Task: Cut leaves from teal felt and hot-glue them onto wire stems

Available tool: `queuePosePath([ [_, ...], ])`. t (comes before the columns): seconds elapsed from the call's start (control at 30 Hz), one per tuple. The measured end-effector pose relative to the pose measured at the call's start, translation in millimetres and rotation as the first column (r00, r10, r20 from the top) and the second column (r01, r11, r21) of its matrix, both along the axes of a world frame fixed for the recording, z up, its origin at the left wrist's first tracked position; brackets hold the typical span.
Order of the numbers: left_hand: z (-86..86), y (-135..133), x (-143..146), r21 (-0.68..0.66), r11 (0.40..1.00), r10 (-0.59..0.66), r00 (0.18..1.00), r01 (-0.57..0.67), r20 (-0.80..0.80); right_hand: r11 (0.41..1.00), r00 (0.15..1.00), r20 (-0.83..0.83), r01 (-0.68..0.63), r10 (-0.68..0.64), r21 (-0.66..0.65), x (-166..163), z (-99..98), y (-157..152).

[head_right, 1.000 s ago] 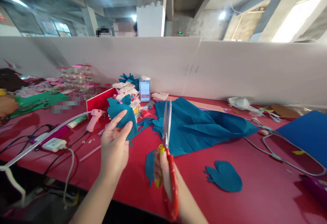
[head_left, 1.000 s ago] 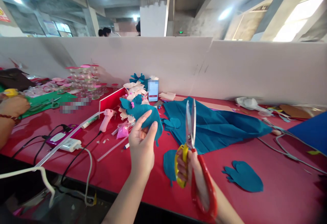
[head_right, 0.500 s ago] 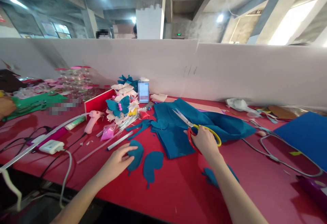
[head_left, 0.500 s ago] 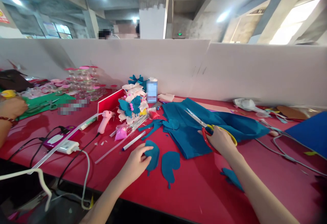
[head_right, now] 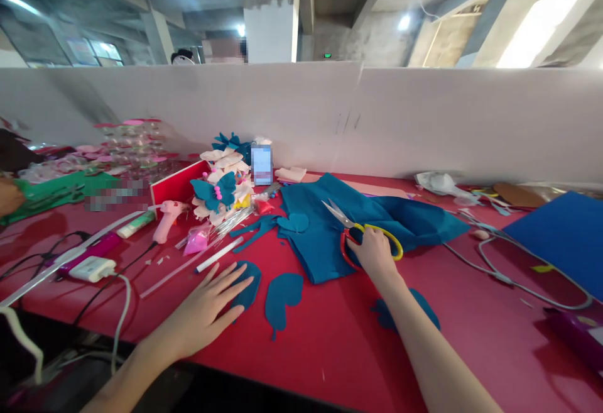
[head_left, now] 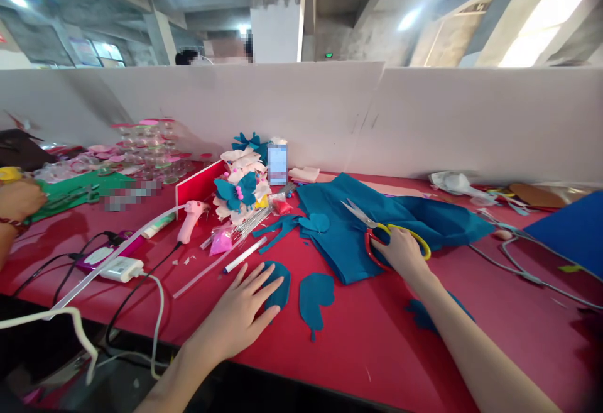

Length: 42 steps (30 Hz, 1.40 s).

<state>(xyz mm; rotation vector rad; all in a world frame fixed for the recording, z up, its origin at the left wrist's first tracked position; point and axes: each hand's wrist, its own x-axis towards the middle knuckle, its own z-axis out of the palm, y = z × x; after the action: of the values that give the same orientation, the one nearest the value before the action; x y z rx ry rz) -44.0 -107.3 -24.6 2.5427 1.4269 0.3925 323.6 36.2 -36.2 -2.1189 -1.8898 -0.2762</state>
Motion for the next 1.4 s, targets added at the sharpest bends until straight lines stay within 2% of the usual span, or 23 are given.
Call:
queuePosePath([
  [0.17,2.9,-2.6,0.3,0.025,0.997,-0.075,0.997,0.075,-0.02,0.998,0.996,-0.062,-0.056,0.057,0.025,1.9,-0.3,3.9],
  [0.3,5.3,-4.6,1.8,0.001,0.997,-0.081,0.997,0.081,-0.015,0.996,0.993,-0.085,-0.074,0.078,0.057,0.3,2.0,11.5],
  [0.4,6.0,-6.1,0.6,-0.02,0.996,-0.083,0.997,0.083,0.003,0.994,0.99,-0.087,-0.107,0.107,0.009,-0.3,3.1,18.2],
  [0.47,6.7,-1.9,-3.1,0.017,0.999,-0.034,0.998,0.033,0.057,0.993,0.989,-0.096,-0.116,0.113,-0.026,0.2,2.9,21.7],
  [0.53,8.5,10.1,-10.5,0.109,0.988,0.097,0.984,-0.114,0.15,0.993,0.989,-0.103,-0.113,0.11,-0.033,1.1,1.9,23.8],
  [0.6,11.4,29.8,-21.4,0.21,0.932,0.244,0.941,-0.294,0.235,0.994,0.99,-0.106,-0.102,0.098,-0.029,1.4,0.3,24.6],
  [0.73,18.7,74.3,-44.9,0.302,0.878,0.31,0.922,-0.371,0.232,0.997,0.992,-0.104,-0.077,0.075,-0.018,0.7,-1.1,22.4],
  [0.83,23.4,94.4,-52.8,0.307,0.87,0.329,0.918,-0.387,0.223,0.999,0.984,-0.169,-0.051,0.051,0.005,3.8,2.8,19.8],
  [0.9,27.2,101.1,-48.7,0.303,0.877,0.314,0.922,-0.373,0.225,0.997,0.97,-0.243,0.008,0.011,0.075,9.6,8.1,18.7],
  [1.03,39.4,116.9,-8.6,0.28,0.914,0.236,0.946,-0.294,0.223,0.963,0.911,-0.412,0.132,-0.024,0.235,23.1,19.2,15.9],
  [1.17,50.8,152.9,69.4,0.242,0.964,0.074,0.985,-0.111,0.158,0.921,0.832,-0.552,0.175,0.05,0.348,25.3,25.2,7.2],
  [1.3,48.7,195.2,148.7,0.134,0.99,-0.052,0.998,0.048,0.022,0.884,0.788,-0.608,0.214,0.094,0.415,19.3,28.2,-3.6],
  [1.4,41.0,219.0,187.8,0.036,0.996,-0.082,0.994,0.085,-0.075,0.873,0.81,-0.578,0.204,0.103,0.442,18.1,26.4,-7.2],
])
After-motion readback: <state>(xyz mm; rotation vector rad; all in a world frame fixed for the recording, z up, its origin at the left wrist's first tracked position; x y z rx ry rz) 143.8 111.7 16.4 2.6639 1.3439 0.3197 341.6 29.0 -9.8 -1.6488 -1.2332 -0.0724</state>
